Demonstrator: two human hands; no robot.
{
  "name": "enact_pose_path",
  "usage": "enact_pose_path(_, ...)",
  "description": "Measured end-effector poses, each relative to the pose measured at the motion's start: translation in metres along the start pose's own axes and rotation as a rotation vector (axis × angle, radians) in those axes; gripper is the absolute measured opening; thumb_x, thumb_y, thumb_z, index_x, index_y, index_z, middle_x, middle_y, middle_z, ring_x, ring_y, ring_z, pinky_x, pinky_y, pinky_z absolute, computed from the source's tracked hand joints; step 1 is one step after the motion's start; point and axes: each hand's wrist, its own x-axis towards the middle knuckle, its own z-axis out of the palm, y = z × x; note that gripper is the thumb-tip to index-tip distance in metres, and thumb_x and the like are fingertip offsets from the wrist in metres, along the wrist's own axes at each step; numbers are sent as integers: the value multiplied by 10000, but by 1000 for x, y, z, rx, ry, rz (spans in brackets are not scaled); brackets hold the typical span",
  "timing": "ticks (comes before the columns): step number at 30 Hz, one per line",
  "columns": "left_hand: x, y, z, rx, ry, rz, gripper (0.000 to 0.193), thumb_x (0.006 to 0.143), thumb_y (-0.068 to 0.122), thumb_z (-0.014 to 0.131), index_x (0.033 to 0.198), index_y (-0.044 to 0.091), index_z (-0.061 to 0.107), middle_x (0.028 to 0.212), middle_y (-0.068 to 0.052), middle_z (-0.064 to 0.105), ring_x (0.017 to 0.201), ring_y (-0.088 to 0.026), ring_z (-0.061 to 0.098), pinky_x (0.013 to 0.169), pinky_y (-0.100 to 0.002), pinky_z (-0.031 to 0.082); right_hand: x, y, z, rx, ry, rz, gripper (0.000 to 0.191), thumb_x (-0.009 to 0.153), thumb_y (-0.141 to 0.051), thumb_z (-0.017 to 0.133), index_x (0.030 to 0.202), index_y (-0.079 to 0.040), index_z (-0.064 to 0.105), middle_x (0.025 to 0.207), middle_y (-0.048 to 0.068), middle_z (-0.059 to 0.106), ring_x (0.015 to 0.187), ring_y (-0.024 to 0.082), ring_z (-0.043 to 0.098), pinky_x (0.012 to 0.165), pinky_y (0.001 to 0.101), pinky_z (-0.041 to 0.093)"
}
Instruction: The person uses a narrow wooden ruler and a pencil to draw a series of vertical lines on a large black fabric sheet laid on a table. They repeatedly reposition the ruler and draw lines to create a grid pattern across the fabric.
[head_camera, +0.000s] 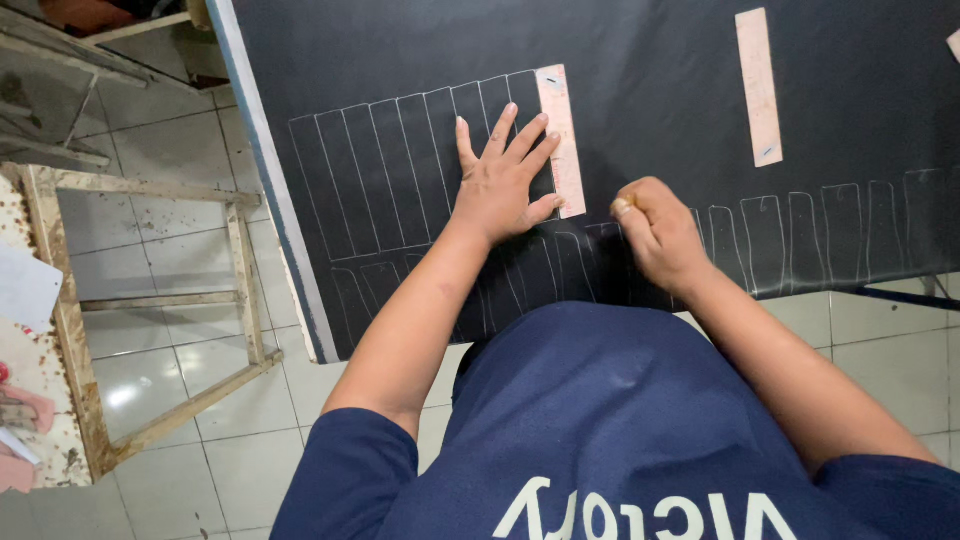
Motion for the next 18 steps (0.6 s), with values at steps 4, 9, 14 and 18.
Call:
enact_pose_path(4, 6, 13, 9, 19, 34, 25, 787, 835, 564, 732, 1505, 221, 501, 1616, 26, 381, 1552, -294, 206, 1180, -762, -7, 3, 11, -1, -153, 6, 35, 220, 1020, -148, 666, 1222, -65, 696, 1102, 106, 637, 953, 250, 662, 835, 365, 533)
enact_pose_path(9, 18, 23, 15, -51, 68, 40, 804, 823, 575, 736, 1502, 215, 502, 1616, 24, 380, 1540, -302, 211, 1172, -761, 17, 7, 15, 2, -280, -9, 87, 431, 921, -238, 769, 1328, -127, 681, 1121, 95, 621, 943, 269, 660, 790, 385, 539)
enact_pose_path(14, 19, 22, 12, -59, 35, 31, 797, 824, 589, 735, 1499, 235, 503, 1620, 46, 370, 1549, -291, 212, 1183, -753, 15, 8, 14, 2, -299, -14, 137, 402, 918, -273, 778, 1306, -188, 710, 1104, 74, 624, 914, 246, 662, 765, 380, 542)
enact_pose_path(18, 20, 22, 10, -65, 12, 24, 793, 825, 593, 731, 1500, 246, 500, 1620, 48, 370, 1548, -290, 207, 1188, -746, 5, 9, 12, 0, -305, -21, 168, 396, 901, -290, 788, 1281, -200, 722, 1089, 61, 620, 885, 226, 659, 738, 371, 541)
